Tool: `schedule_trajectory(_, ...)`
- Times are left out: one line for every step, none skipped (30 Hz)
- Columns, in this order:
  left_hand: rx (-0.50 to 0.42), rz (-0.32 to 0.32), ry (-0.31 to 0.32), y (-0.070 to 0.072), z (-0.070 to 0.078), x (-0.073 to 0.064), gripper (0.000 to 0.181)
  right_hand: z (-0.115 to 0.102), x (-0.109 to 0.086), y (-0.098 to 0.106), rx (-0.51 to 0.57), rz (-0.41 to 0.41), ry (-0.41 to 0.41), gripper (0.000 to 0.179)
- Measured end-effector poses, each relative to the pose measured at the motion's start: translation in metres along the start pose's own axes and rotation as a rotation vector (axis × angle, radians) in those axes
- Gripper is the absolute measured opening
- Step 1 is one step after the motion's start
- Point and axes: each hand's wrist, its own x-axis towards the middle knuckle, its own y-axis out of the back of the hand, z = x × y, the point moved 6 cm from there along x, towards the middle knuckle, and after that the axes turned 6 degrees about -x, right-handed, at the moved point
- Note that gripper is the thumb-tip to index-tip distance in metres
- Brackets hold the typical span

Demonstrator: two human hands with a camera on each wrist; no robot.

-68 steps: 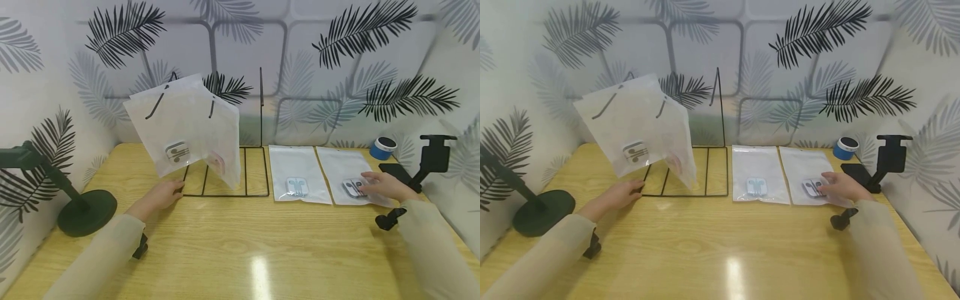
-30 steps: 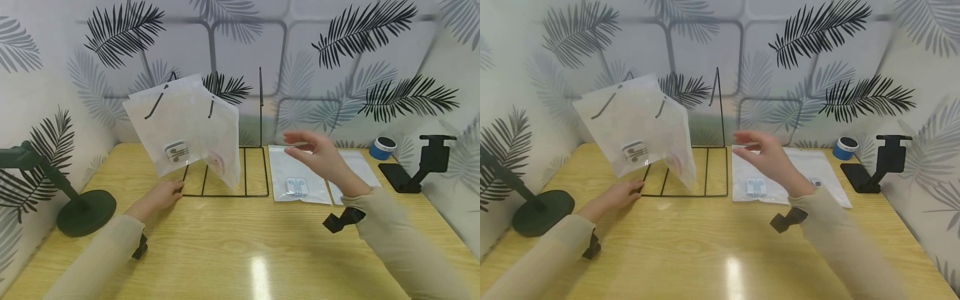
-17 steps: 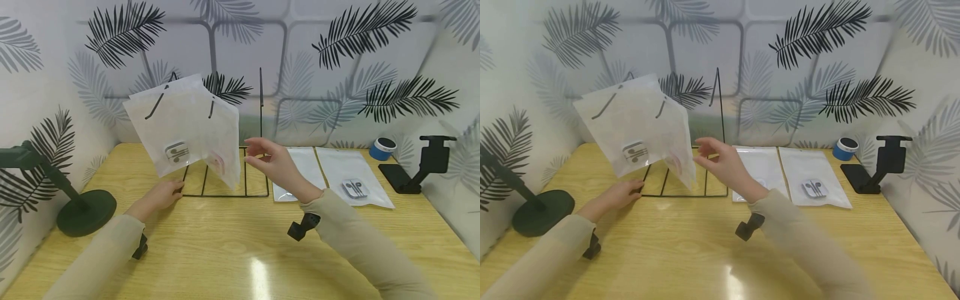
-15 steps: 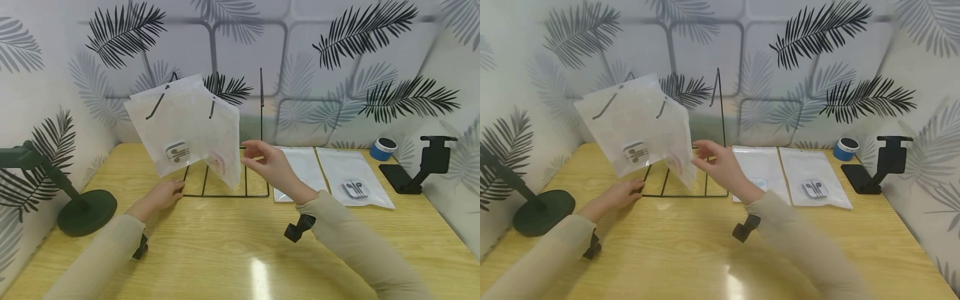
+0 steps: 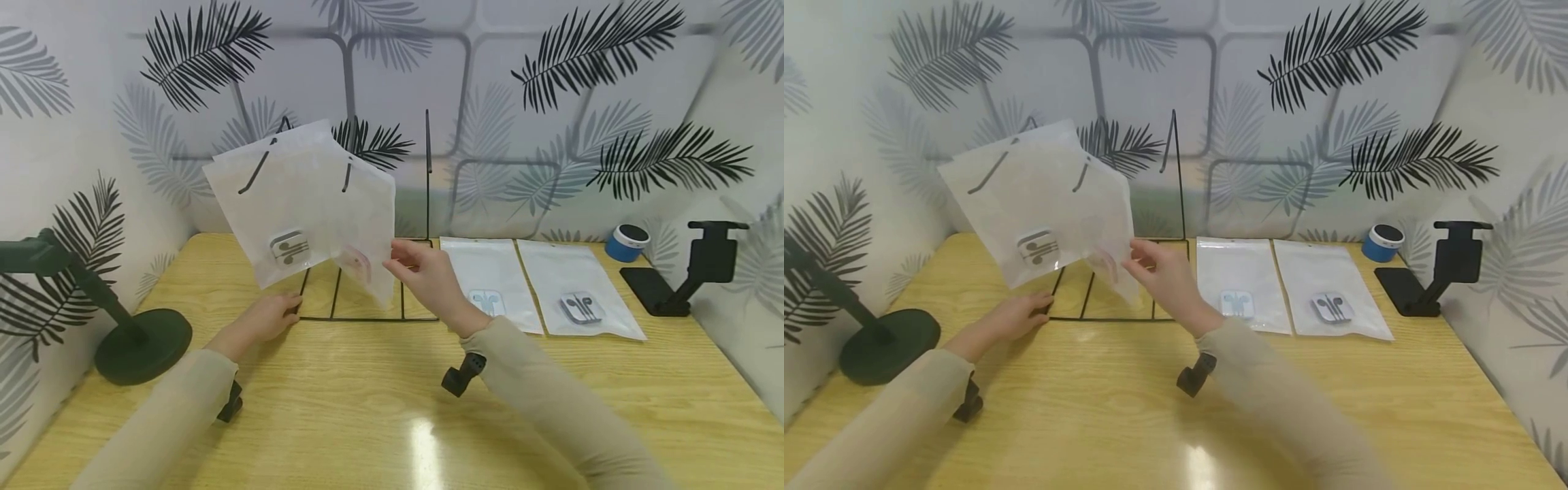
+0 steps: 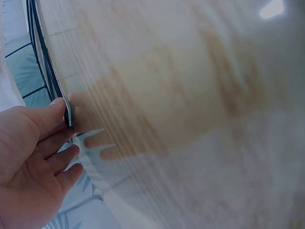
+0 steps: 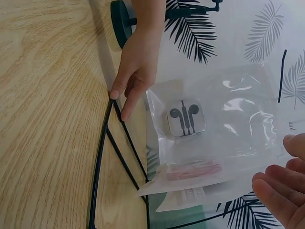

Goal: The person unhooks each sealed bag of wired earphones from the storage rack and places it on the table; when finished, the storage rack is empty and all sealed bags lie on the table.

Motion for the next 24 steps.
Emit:
schedule_trajectory(0.002, 0.002, -0.004, 0.0, 0.0, 0.0, 0.044, 0.001, 0.0, -0.001, -0.006, 0.002, 0.0, 0.028)
schedule_trajectory(0.001, 0.004, -0.007, 0.001, 0.001, 0.0, 0.044, 0.001, 0.001, -0.001, -0.011, 0.004, -0.003, 0.028)
schedule_trajectory(0.003, 0.005, -0.011, 0.001, 0.002, 0.0, 0.044, 0.002, 0.001, -0.002, -0.014, 0.006, -0.009, 0.027)
schedule_trajectory(0.001, 0.006, -0.012, 0.001, 0.002, 0.0, 0.044, 0.003, 0.002, -0.002, -0.017, 0.009, -0.014, 0.027)
schedule_trajectory(-0.001, 0.005, -0.012, 0.0, 0.002, 0.0, 0.044, 0.005, 0.003, -0.003, -0.02, 0.011, -0.021, 0.027)
schedule_trajectory(-0.007, 0.004, -0.008, 0.0, 0.002, 0.0, 0.044, 0.006, 0.003, -0.003, -0.018, 0.015, -0.027, 0.027)
schedule_trajectory(-0.008, 0.004, -0.009, 0.0, 0.002, 0.0, 0.045, 0.006, 0.004, -0.003, -0.02, 0.018, -0.034, 0.027)
schedule_trajectory(-0.009, 0.004, -0.007, 0.0, 0.001, 0.001, 0.045, 0.007, 0.005, -0.002, -0.022, 0.021, -0.04, 0.026)
schedule_trajectory(-0.01, 0.002, -0.005, 0.0, 0.001, 0.001, 0.045, 0.007, 0.005, -0.001, -0.022, 0.026, -0.044, 0.027)
schedule_trajectory(-0.011, 0.002, -0.003, -0.001, 0.001, 0.001, 0.045, 0.008, 0.006, -0.001, -0.022, 0.03, -0.05, 0.026)
schedule_trajectory(-0.009, 0.002, -0.003, 0.0, 0.001, 0.001, 0.045, 0.009, 0.007, 0.0, -0.023, 0.035, -0.058, 0.026)
schedule_trajectory(-0.008, 0.001, -0.002, 0.0, 0.001, 0.001, 0.045, 0.009, 0.008, 0.001, -0.024, 0.043, -0.066, 0.027)
schedule_trajectory(-0.006, 0.001, -0.001, 0.0, 0.001, 0.001, 0.045, 0.01, 0.009, 0.002, -0.022, 0.046, -0.078, 0.027)
schedule_trajectory(-0.006, -0.001, 0.003, 0.0, 0.0, 0.001, 0.045, 0.011, 0.01, 0.002, -0.016, 0.047, -0.092, 0.027)
schedule_trajectory(-0.006, -0.003, 0.006, 0.0, 0.0, 0.001, 0.045, 0.012, 0.011, 0.002, -0.004, 0.046, -0.11, 0.029)
schedule_trajectory(-0.007, -0.005, 0.009, 0.0, 0.0, 0.001, 0.045, 0.014, 0.012, 0.002, 0.009, 0.044, -0.131, 0.03)
schedule_trajectory(-0.009, -0.008, 0.013, -0.001, 0.0, 0.001, 0.045, 0.015, 0.013, 0.002, 0.024, 0.041, -0.151, 0.032)
schedule_trajectory(-0.006, -0.009, 0.012, -0.001, 0.0, 0.001, 0.045, 0.016, 0.014, 0.002, 0.043, 0.034, -0.172, 0.033)
schedule_trajectory(-0.007, -0.01, 0.013, -0.001, -0.001, 0.002, 0.045, 0.018, 0.015, 0.001, 0.066, 0.023, -0.193, 0.034)
schedule_trajectory(-0.005, -0.011, 0.011, -0.001, -0.001, 0.002, 0.045, 0.019, 0.015, 0.001, 0.085, 0.015, -0.213, 0.035)
schedule_trajectory(-0.008, -0.013, 0.012, -0.001, -0.001, 0.002, 0.045, 0.02, 0.016, 0.0, 0.104, 0.006, -0.229, 0.036)
schedule_trajectory(-0.008, -0.013, 0.013, -0.001, -0.001, 0.002, 0.045, 0.022, 0.017, -0.001, 0.119, -0.003, -0.246, 0.035)
schedule_trajectory(-0.008, -0.013, 0.012, -0.001, 0.0, 0.002, 0.045, 0.023, 0.018, -0.001, 0.133, -0.013, -0.261, 0.035)
schedule_trajectory(-0.006, -0.012, 0.01, -0.001, 0.0, 0.002, 0.045, 0.024, 0.018, -0.002, 0.147, -0.024, -0.278, 0.036)
